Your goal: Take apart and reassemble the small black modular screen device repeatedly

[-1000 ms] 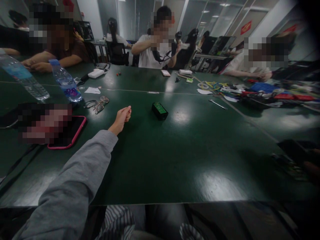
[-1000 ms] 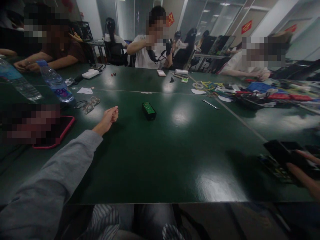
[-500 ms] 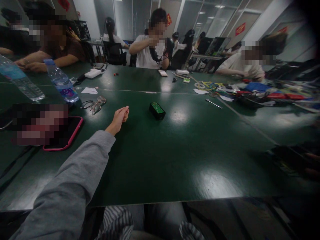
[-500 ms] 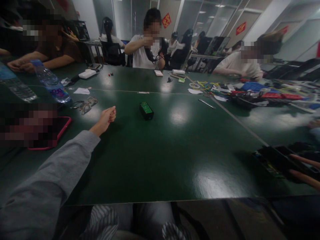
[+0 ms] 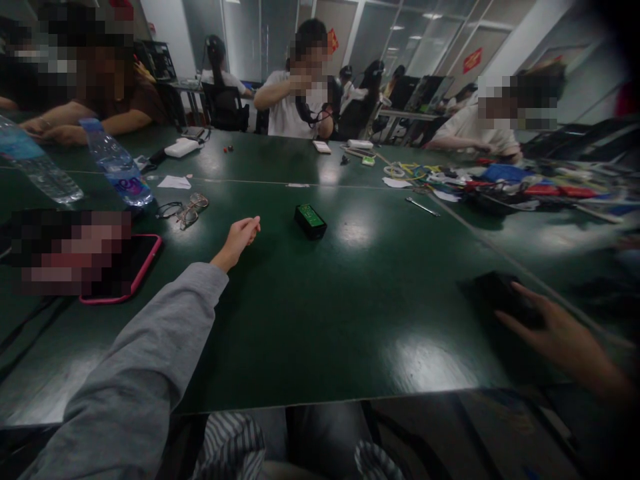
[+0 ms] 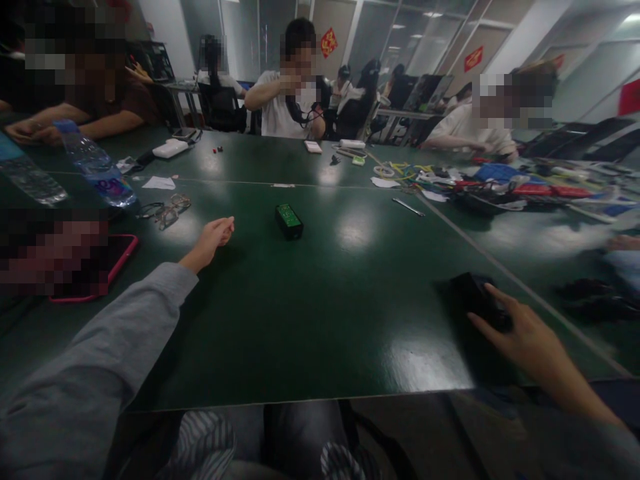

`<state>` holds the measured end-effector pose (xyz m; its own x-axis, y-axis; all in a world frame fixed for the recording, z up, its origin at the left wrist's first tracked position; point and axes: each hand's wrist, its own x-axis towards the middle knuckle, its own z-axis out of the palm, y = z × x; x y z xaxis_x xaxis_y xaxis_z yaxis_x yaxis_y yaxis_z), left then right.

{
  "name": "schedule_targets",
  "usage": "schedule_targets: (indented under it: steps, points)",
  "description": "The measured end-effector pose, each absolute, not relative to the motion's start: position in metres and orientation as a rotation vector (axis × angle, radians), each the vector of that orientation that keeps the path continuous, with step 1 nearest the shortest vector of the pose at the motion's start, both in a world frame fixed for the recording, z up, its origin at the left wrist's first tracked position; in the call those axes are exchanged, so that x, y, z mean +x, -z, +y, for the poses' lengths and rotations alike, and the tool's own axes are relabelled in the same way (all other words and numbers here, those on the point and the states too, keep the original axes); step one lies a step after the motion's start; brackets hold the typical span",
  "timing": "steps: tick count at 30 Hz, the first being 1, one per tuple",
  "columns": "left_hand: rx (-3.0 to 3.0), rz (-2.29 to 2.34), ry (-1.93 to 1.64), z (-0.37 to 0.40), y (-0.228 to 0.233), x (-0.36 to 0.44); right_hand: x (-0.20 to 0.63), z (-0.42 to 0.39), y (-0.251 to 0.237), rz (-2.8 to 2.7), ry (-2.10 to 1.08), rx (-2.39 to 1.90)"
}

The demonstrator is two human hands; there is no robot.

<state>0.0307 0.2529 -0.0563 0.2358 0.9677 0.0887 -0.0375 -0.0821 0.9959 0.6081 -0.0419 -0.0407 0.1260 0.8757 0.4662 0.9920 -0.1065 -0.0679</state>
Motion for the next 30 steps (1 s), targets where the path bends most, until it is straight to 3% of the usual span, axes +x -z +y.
schedule_targets:
  steps: [3, 8, 13, 18, 30]
  points:
    - [1.536, 1.028, -1.069, 0.254, 0.061, 0.037, 0.544, -0.022, 0.053, -1.929, 0.192, -2.016]
    - [1.738, 1.050, -1.044, 0.251, 0.061, 0.043, 0.352, 0.020, 0.023, -2.385, -0.265, -1.566]
    - [1.645, 1.088, -1.233, 0.253, 0.060, 0.041, 0.229, 0.102, 0.019, -2.472, -0.142, -1.392]
    - [1.459, 1.265, -1.481, 0.263, 0.070, 0.036, 0.204, 0.172, 0.046, -2.186, -0.001, -1.547]
    - [1.931, 1.441, -1.137, 0.264, 0.076, 0.040, 0.217, 0.174, 0.051, -2.152, -0.071, -1.459]
